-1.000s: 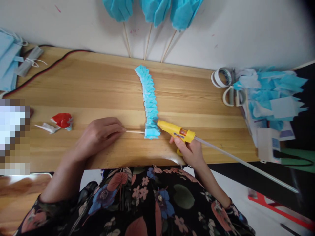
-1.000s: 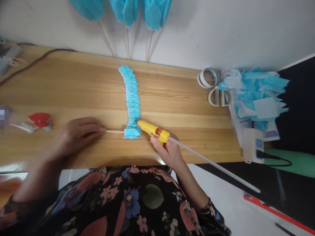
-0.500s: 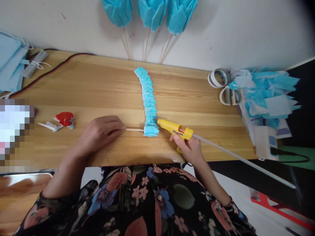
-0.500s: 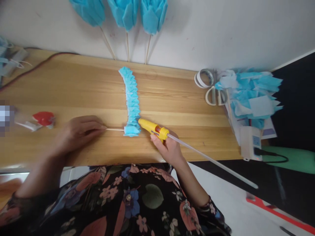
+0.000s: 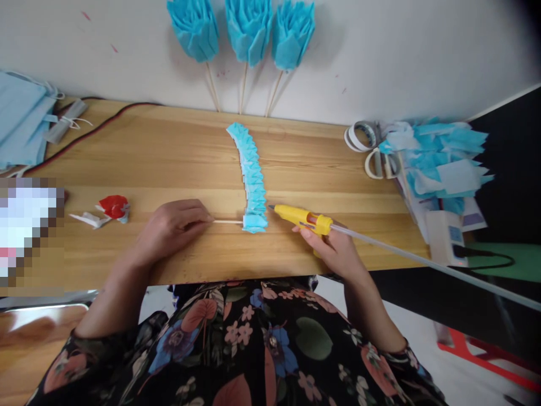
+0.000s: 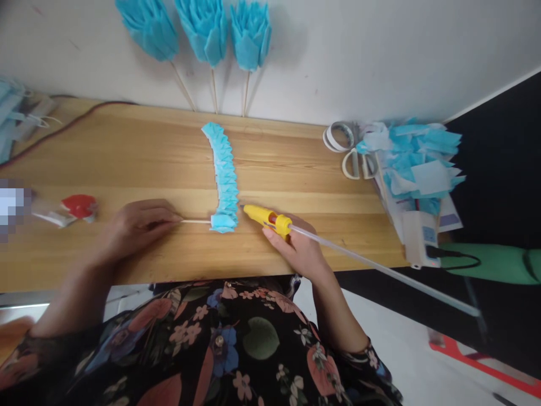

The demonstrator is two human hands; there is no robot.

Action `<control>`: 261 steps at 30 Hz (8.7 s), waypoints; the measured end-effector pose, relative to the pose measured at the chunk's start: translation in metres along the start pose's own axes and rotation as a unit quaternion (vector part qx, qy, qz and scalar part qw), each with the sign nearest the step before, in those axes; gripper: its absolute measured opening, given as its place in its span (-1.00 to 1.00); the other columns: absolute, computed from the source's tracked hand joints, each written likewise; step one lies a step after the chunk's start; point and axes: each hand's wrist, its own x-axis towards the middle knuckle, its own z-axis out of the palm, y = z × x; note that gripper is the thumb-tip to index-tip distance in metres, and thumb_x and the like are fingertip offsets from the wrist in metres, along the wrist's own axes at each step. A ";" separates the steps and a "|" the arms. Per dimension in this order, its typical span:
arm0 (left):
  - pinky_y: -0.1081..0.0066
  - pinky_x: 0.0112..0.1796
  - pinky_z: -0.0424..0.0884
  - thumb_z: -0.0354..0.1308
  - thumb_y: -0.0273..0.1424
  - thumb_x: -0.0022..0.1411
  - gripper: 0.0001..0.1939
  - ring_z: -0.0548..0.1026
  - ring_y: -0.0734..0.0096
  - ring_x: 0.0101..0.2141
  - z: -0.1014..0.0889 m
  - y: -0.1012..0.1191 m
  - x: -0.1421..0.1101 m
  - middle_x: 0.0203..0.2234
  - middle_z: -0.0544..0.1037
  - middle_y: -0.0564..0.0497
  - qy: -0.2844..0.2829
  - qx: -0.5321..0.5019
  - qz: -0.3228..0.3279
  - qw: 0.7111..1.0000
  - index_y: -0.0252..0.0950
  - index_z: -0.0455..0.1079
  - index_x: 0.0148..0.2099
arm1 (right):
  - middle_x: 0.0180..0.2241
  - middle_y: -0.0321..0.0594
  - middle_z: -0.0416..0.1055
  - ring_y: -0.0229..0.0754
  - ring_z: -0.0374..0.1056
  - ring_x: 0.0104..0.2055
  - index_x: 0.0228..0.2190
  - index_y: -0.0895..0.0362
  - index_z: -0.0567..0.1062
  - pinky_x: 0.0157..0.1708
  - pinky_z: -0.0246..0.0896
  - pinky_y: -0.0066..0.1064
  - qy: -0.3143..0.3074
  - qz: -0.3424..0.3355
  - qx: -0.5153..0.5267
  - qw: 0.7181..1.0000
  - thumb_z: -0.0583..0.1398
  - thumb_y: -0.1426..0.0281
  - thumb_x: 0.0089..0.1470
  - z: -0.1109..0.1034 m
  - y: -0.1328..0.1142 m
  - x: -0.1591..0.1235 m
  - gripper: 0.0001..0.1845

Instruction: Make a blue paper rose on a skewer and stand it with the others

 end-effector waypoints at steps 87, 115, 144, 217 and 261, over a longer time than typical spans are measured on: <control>0.47 -0.26 0.40 0.10 -0.48 0.47 -0.83 0.56 0.40 -0.27 0.002 0.004 -0.001 -0.28 0.59 -0.03 0.007 0.007 -0.009 1.000 -0.28 0.50 -0.19 | -0.47 -0.21 0.58 -0.16 0.46 -0.45 -0.44 0.10 0.60 -0.37 0.35 -0.33 0.057 0.052 0.113 0.991 0.13 0.19 0.25 0.040 -0.009 0.016 -0.63; 0.46 -0.29 0.44 0.10 -0.41 0.47 -0.78 0.58 0.39 -0.31 0.000 0.002 0.003 -0.32 0.62 -0.05 0.008 0.007 -0.002 1.000 -0.29 0.53 -0.23 | -0.65 -0.32 0.33 -0.26 0.23 -0.61 -0.50 0.11 0.57 -0.50 0.18 -0.37 0.089 0.040 0.097 0.990 0.11 0.14 0.26 0.043 -0.007 0.013 -0.57; 0.45 -0.31 0.38 0.12 -0.42 0.44 -0.80 0.54 0.41 -0.35 0.008 -0.008 -0.001 -0.37 0.60 -0.01 0.048 -0.012 0.015 0.999 -0.30 0.51 -0.26 | -0.43 -0.14 0.56 -0.09 0.47 -0.36 -0.49 0.08 0.51 -0.30 0.31 -0.26 0.093 -0.013 0.007 0.996 0.07 0.10 0.29 0.041 -0.005 0.014 -0.55; 0.46 -0.33 0.43 0.14 -0.41 0.44 -0.82 0.56 0.40 -0.37 0.003 0.001 0.005 -0.37 0.61 -0.05 0.031 0.058 0.046 0.997 -0.31 0.52 -0.23 | -0.28 -0.14 0.68 -0.07 0.58 -0.24 -0.32 0.05 0.69 -0.32 0.46 -0.32 0.149 0.081 0.255 0.952 0.18 -0.11 0.23 0.028 0.040 -0.012 -0.47; 0.45 -0.29 0.47 0.13 -0.45 0.44 -0.82 0.59 0.39 -0.32 0.004 -0.007 0.000 -0.31 0.62 -0.07 0.020 0.054 0.042 0.997 -0.32 0.56 -0.18 | -0.29 -0.14 0.68 -0.14 0.54 -0.33 -0.33 0.05 0.70 -0.47 0.40 -0.42 0.147 0.078 0.255 0.953 0.21 -0.10 0.21 0.026 0.035 -0.012 -0.49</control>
